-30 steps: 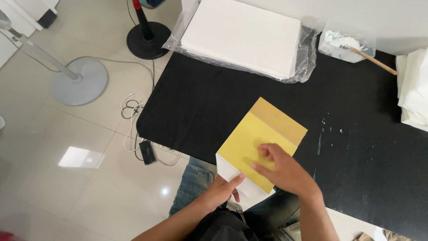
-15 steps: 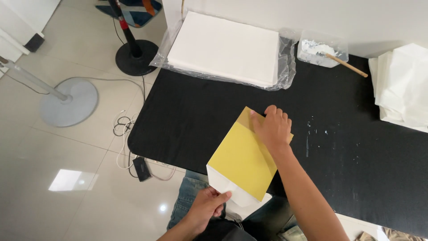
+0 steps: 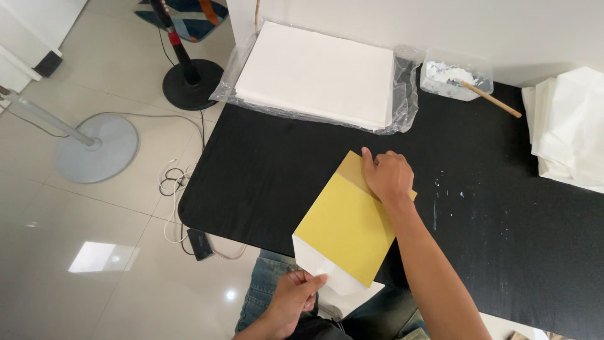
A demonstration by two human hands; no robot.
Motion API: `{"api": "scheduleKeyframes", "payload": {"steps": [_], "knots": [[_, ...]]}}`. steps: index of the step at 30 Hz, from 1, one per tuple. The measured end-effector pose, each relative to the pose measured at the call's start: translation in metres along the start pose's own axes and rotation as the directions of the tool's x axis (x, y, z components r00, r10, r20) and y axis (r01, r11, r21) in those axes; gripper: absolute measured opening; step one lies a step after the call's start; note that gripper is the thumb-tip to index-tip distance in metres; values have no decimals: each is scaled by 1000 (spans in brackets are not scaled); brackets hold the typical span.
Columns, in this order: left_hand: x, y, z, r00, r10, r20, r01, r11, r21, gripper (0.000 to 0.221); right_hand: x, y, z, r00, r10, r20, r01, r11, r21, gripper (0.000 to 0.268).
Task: Manually assembling a paper bag by folding paper sheets around a template and sealing them with glue.
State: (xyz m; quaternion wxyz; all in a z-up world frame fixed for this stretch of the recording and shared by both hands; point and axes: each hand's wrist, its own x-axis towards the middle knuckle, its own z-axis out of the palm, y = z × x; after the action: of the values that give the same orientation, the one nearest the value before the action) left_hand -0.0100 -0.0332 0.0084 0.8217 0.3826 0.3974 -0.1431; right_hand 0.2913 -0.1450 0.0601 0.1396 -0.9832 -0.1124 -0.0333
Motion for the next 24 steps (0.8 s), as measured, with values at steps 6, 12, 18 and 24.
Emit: {"api": "scheduleKeyframes", "payload": {"steps": [6, 12, 18, 24], "knots": [[24, -37, -12, 980, 160, 119, -150, 985, -88, 39, 3, -2, 0, 997, -77, -13, 77, 997, -8, 70], [34, -51, -17, 990, 96, 100, -83, 989, -125, 33, 9, 0, 10, 991, -128, -44, 128, 992, -2, 71], [34, -48, -19, 992, 52, 113, -34, 988, -149, 29, 14, 1, 13, 989, -143, -47, 144, 989, 16, 71], [39, -56, -20, 987, 113, 115, -92, 980, -174, 37, 16, 8, 19, 984, -166, -70, 168, 986, 21, 72]]}}
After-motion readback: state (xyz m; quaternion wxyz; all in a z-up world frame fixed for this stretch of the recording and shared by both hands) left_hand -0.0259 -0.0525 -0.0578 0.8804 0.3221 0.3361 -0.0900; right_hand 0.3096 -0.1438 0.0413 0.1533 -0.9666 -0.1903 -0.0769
